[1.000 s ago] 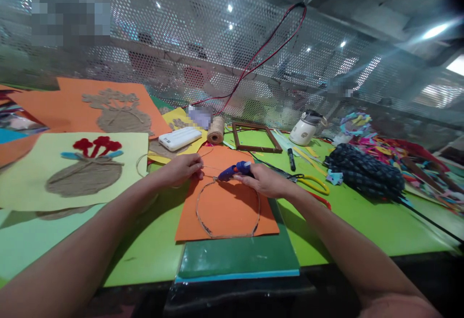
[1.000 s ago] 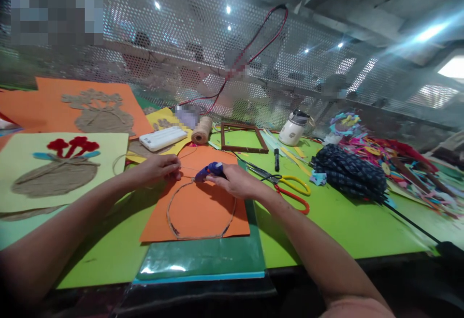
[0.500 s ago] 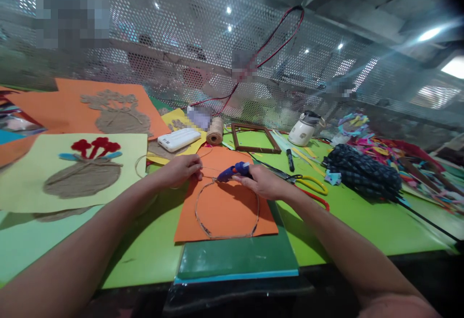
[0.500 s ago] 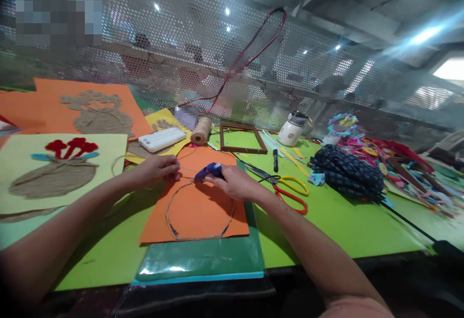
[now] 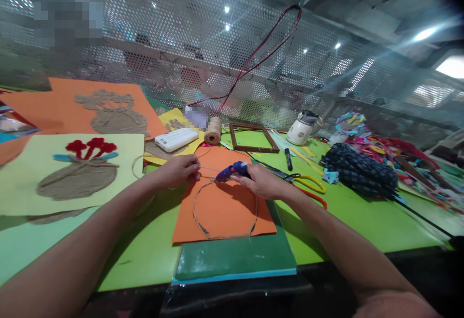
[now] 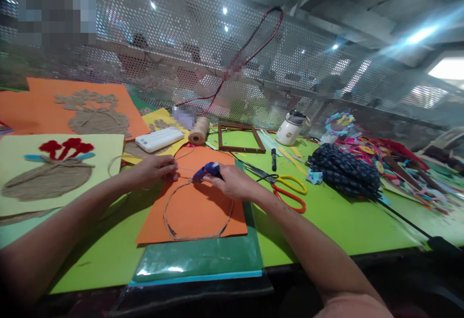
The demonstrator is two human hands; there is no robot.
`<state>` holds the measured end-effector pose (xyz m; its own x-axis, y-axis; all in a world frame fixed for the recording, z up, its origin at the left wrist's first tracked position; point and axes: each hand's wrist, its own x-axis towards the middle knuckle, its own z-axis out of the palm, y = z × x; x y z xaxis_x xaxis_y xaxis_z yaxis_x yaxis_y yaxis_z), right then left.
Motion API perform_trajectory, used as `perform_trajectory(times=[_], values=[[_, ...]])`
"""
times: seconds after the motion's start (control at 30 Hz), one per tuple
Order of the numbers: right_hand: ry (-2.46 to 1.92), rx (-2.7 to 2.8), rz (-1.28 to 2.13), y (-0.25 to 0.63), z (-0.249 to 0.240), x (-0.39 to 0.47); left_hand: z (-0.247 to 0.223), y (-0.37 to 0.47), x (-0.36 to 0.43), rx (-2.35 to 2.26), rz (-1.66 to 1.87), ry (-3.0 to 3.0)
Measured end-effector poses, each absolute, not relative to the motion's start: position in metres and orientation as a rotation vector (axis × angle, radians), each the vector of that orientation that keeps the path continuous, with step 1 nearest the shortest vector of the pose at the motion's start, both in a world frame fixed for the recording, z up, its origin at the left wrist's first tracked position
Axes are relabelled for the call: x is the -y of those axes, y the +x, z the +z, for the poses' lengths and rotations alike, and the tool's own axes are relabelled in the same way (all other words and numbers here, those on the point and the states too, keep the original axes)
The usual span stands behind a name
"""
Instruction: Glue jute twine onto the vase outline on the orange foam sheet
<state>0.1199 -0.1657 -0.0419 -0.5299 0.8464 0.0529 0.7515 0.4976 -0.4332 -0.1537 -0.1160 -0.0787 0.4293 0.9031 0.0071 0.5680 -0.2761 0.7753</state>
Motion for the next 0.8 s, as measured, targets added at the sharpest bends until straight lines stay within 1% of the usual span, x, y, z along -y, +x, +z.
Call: perform_trajectory(times=[0.53,0.8], values=[[-1.368,2.487,0.473,0.119,-0.039,0.17,-0.086,-0.157,0.11,-1.206,0.577,1.948],[-1.399,2.505,0.546,0.132,-0.033,0.167,-0.083,-0.156,0.112,-1.206,0.564,1.959]])
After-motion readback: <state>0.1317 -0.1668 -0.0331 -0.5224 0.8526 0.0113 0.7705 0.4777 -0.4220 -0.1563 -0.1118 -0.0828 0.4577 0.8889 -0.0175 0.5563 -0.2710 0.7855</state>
